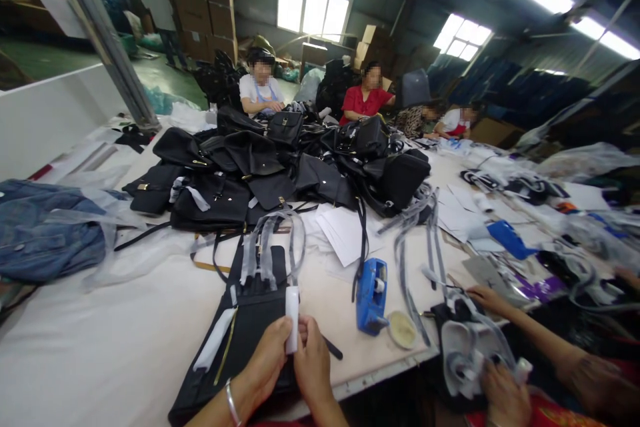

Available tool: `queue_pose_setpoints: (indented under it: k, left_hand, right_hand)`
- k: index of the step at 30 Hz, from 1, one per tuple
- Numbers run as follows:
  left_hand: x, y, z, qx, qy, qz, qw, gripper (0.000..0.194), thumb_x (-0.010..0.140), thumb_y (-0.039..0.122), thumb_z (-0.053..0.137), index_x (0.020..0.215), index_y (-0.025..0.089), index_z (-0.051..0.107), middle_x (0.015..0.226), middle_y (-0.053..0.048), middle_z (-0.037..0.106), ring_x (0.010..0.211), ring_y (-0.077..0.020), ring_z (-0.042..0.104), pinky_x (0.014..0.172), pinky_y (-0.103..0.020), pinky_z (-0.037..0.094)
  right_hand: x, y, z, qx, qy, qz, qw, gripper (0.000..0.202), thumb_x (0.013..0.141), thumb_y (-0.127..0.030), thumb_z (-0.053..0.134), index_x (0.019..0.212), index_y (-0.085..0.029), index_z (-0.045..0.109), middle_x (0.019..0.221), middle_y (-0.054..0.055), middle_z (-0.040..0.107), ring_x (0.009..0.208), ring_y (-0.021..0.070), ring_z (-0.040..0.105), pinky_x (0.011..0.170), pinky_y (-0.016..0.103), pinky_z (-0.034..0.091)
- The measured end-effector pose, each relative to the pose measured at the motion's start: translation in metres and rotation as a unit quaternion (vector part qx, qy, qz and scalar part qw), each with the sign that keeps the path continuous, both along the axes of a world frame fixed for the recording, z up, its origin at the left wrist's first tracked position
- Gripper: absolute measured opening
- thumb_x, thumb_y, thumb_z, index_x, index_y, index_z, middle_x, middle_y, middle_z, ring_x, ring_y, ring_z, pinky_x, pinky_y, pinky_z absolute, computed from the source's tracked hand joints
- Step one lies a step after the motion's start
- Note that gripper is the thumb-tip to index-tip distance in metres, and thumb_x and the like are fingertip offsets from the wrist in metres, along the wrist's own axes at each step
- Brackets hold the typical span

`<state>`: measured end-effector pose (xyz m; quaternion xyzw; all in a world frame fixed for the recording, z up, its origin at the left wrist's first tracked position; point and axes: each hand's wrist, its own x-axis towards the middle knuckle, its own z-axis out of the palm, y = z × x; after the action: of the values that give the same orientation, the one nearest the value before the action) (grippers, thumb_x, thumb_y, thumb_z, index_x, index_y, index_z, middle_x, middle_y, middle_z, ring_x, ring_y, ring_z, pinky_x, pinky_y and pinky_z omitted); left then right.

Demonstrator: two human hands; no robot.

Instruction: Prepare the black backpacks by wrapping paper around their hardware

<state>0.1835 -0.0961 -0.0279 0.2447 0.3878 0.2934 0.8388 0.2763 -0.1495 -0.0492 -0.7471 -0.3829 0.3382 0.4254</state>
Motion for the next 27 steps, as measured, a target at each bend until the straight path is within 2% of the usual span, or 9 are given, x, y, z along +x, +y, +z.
queue_pose_setpoints:
  k: [3,6,12,14,17,19,22,23,27]
  left_hand:
    - [0.003,0.001,-0.003,0.011,0.031,0.006,0.999,0.035,0.079,0.043,0.066,0.096,0.013,0.069,0.089,-0.01,0.072,0.082,-0.0219,0.065,0.077,-0.031,0.049]
    - [0.007,0.003,-0.007,0.027,0.069,0.002,0.997,0.035,0.075,0.044,0.069,0.089,0.012,0.069,0.081,-0.009,0.072,0.077,-0.0215,0.065,0.075,-0.032,0.049]
    - [0.015,0.005,-0.022,0.03,0.114,-0.011,0.993,0.034,0.069,0.043,0.074,0.08,0.011,0.068,0.073,-0.007,0.069,0.069,-0.0199,0.062,0.067,-0.03,0.049]
    - [0.017,0.005,-0.027,0.042,0.125,-0.014,0.991,0.034,0.069,0.043,0.074,0.078,0.011,0.067,0.071,-0.006,0.068,0.065,-0.0179,0.06,0.063,-0.028,0.048]
    - [0.017,0.006,-0.032,0.044,0.131,-0.022,0.99,0.035,0.07,0.045,0.073,0.076,0.012,0.064,0.066,-0.003,0.064,0.058,-0.0137,0.055,0.056,-0.024,0.045]
    - [0.017,0.008,-0.032,0.025,0.128,-0.028,0.991,0.035,0.069,0.044,0.074,0.078,0.013,0.062,0.065,-0.001,0.062,0.056,-0.0116,0.053,0.054,-0.023,0.044]
    - [0.018,0.011,-0.03,0.01,0.12,-0.044,0.992,0.035,0.068,0.043,0.076,0.077,0.014,0.059,0.065,0.0,0.061,0.053,-0.0102,0.051,0.05,-0.021,0.042]
    - [0.019,0.011,-0.029,0.01,0.115,-0.053,0.992,0.034,0.068,0.043,0.075,0.077,0.014,0.058,0.065,0.0,0.061,0.052,-0.0098,0.05,0.05,-0.02,0.042]
    - [0.021,0.012,-0.029,0.021,0.113,-0.068,0.991,0.035,0.069,0.044,0.074,0.079,0.015,0.057,0.065,0.001,0.06,0.052,-0.0094,0.05,0.049,-0.02,0.042]
  right_hand:
    - [-0.003,0.002,0.002,0.003,-0.07,0.021,0.997,0.022,0.091,-0.037,0.044,0.101,-0.024,0.058,0.093,0.006,0.067,0.086,0.0239,0.064,0.076,0.036,0.05]
    - [-0.004,0.002,-0.01,0.015,-0.127,0.025,0.991,0.023,0.092,-0.037,0.043,0.1,-0.024,0.06,0.091,0.01,0.066,0.085,0.0275,0.064,0.079,0.042,0.05]
    - [-0.004,-0.019,-0.052,0.061,-0.236,0.049,0.969,0.044,0.089,-0.025,0.043,0.132,-0.021,0.05,0.127,0.017,0.057,0.121,0.0368,0.051,0.098,0.06,0.043]
    - [0.002,-0.031,-0.046,0.072,-0.236,0.101,0.964,0.054,0.088,-0.024,0.045,0.142,-0.023,0.039,0.137,0.014,0.051,0.127,0.0348,0.046,0.101,0.056,0.043]
    - [0.036,-0.05,-0.017,0.084,-0.189,0.178,0.962,0.062,0.088,-0.026,0.05,0.147,-0.026,0.03,0.143,0.008,0.046,0.128,0.0288,0.046,0.105,0.046,0.042]
    - [0.078,-0.061,0.003,0.058,-0.188,0.115,0.974,0.051,0.09,-0.03,0.047,0.14,-0.026,0.042,0.134,0.008,0.055,0.122,0.0267,0.052,0.103,0.044,0.042]
    - [0.157,-0.066,0.014,-0.046,-0.208,-0.161,0.964,0.038,0.091,-0.038,0.042,0.119,-0.02,0.058,0.114,0.012,0.065,0.104,0.027,0.06,0.092,0.042,0.045]
    - [0.182,-0.065,0.013,-0.08,-0.199,-0.215,0.953,0.038,0.089,-0.042,0.043,0.113,-0.019,0.061,0.112,0.013,0.065,0.102,0.0271,0.06,0.089,0.04,0.046]
    - [0.24,-0.05,-0.011,-0.124,-0.143,-0.223,0.956,0.034,0.078,-0.051,0.053,0.079,-0.019,0.065,0.079,0.006,0.068,0.08,0.0221,0.062,0.073,0.031,0.045]
